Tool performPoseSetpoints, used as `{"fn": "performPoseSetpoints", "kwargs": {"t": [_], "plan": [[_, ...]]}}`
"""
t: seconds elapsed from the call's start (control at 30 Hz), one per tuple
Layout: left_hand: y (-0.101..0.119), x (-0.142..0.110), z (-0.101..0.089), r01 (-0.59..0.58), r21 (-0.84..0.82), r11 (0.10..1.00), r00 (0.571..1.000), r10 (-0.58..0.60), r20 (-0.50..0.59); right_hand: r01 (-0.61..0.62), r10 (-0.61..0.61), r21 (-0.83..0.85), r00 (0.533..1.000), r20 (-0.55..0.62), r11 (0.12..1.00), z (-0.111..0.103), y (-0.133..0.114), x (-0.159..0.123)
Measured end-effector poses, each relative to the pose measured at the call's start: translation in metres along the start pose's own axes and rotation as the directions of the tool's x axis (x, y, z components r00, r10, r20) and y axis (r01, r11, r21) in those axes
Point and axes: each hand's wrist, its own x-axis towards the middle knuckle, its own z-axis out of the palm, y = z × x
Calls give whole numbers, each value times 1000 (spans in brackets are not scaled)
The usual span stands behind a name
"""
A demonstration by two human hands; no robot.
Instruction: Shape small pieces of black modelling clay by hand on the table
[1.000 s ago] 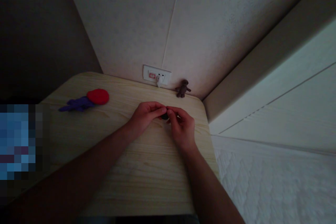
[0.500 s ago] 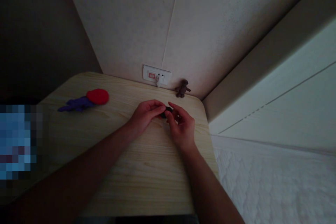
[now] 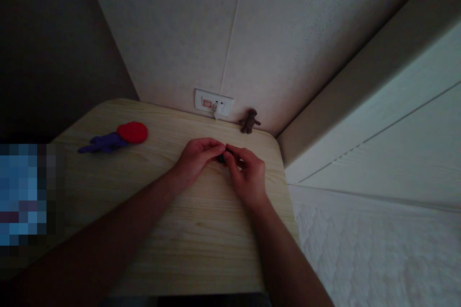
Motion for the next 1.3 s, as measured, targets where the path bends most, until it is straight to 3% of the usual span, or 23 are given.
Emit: {"fn": "performPoseSetpoints", "kwargs": {"t": [0.2, 0.43, 0.7, 1.3], "plan": [[-1, 0, -1, -12, 48, 999, 1000, 12, -11, -28, 29, -27, 999, 17, 999, -1, 0, -1], [-2, 1, 0, -8, 13, 1000, 1000, 9, -29, 39, -39, -64, 999, -6, 997, 2, 0, -5], [-2, 0, -1, 2, -17, 1000, 1000, -1, 10, -35, 35, 27, 999, 0, 999, 4, 1, -4], [-4, 2, -2, -22, 20, 1000, 999, 23, -39, -89, 98, 145, 994, -55, 985, 7, 1, -2]]}}
